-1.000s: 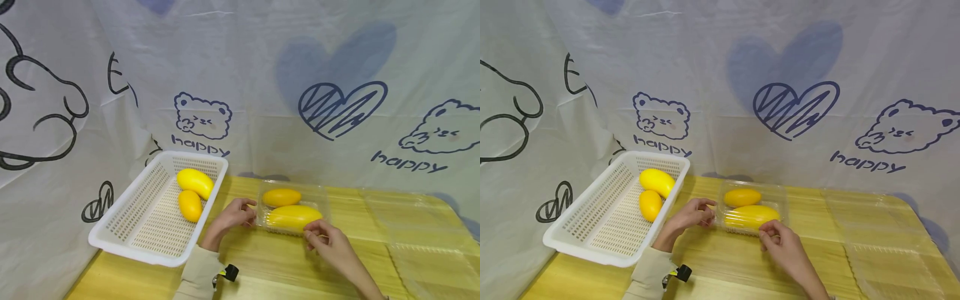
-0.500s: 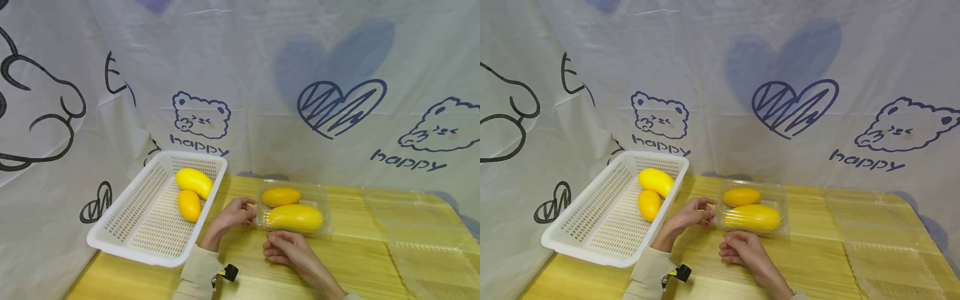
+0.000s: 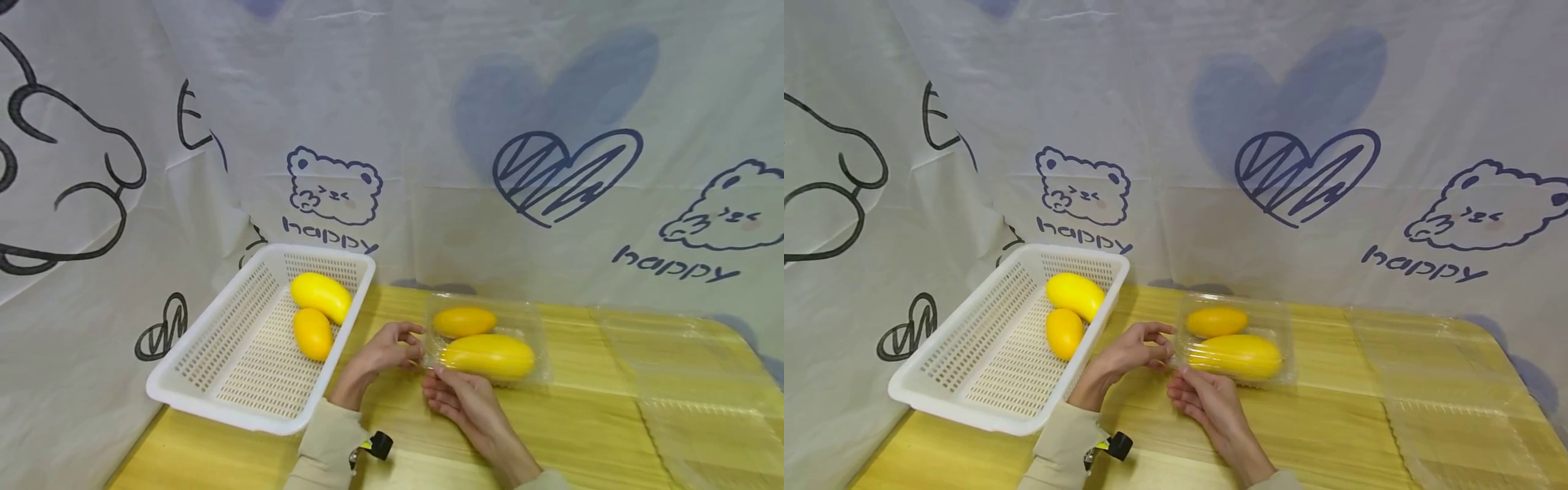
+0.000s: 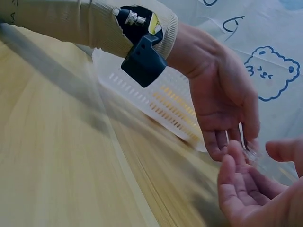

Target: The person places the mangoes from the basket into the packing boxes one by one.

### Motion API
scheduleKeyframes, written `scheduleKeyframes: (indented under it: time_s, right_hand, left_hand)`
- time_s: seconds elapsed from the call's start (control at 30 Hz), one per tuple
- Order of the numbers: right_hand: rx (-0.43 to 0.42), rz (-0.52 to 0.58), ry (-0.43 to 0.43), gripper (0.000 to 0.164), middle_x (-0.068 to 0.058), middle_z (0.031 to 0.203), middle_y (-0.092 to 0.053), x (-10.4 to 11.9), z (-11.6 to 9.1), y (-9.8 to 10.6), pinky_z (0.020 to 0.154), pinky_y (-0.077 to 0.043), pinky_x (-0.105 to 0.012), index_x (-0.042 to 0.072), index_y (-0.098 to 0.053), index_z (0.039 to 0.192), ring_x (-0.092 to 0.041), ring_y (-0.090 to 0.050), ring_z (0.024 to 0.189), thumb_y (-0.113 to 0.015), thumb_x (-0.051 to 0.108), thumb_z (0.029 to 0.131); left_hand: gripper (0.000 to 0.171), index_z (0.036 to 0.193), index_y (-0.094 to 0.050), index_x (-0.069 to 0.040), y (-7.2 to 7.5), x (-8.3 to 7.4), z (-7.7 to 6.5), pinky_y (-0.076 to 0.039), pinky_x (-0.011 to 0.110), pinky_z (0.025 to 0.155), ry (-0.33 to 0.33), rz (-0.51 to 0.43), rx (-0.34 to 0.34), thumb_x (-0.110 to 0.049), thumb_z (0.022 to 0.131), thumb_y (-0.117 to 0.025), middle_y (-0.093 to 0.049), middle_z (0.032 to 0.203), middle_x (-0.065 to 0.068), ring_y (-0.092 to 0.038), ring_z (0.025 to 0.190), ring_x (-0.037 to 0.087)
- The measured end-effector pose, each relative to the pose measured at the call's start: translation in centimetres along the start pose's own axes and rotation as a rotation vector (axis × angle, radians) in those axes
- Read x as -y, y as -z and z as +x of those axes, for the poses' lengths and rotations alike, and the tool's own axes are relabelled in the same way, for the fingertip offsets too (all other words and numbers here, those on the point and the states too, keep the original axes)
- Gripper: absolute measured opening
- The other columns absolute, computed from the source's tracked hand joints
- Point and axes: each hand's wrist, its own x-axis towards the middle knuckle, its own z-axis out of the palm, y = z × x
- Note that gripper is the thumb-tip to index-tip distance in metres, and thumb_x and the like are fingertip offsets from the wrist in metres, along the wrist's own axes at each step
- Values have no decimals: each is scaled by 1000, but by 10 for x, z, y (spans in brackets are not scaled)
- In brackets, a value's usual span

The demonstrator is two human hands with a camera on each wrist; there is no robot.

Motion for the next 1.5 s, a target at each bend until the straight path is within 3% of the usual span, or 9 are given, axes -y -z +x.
scheduleKeyframes:
  time_s: [0.23,0.5,0.83,1.03,1.23,1.37,1.5]
  right_hand:
    - [-98,56,27,32,-9,90,-76,-5,3,-8,71,-58,-25,-10,-69,114,-14,-72,79,-68,19,99]
    - [-155,85,41,25,-7,87,-76,-8,5,-12,67,-57,-24,-6,-74,106,-12,-70,75,-70,17,98]
    - [-192,71,49,20,-7,85,-75,-6,7,-15,64,-56,-23,-5,-75,102,-12,-69,73,-69,14,98]
    - [-151,45,39,23,-8,88,-76,-1,7,-11,67,-56,-23,-5,-74,106,-12,-69,75,-67,16,99]
    - [-51,-105,30,33,-9,95,-76,4,3,-1,74,-59,-26,-9,-68,119,-14,-72,81,-64,19,102]
    - [29,-292,59,36,-8,96,-75,12,-6,8,77,-59,-28,-11,-65,122,-15,-71,84,-62,20,103]
    - [58,-392,119,36,-12,100,-74,28,-19,18,83,-60,-34,-14,-62,123,-19,-72,88,-61,17,104]
  left_hand:
    - [46,137,-52,14,0,0,-1,-61,47,80,-1,7,-12,6,93,-63,-63,101,18,-67,80,20]
    - [45,136,-54,14,0,1,0,-61,37,77,-1,2,-31,7,93,-65,-64,100,17,-64,74,15]
    - [45,136,-55,13,0,2,3,-62,36,74,6,-9,-41,6,93,-67,-64,98,16,-66,74,17]
    - [44,136,-56,12,-1,1,4,-62,40,76,-4,-19,-45,7,93,-65,-65,97,16,-65,74,16]
    - [46,137,-54,13,-3,2,5,-61,41,78,-19,-6,-54,7,92,-63,-64,98,16,-65,75,18]
    - [49,139,-51,14,-6,3,6,-60,38,78,-16,-7,-58,6,91,-60,-61,101,17,-64,78,20]
    - [56,143,-45,15,-9,4,5,-57,32,80,-21,4,-50,4,90,-58,-58,110,19,-60,89,20]
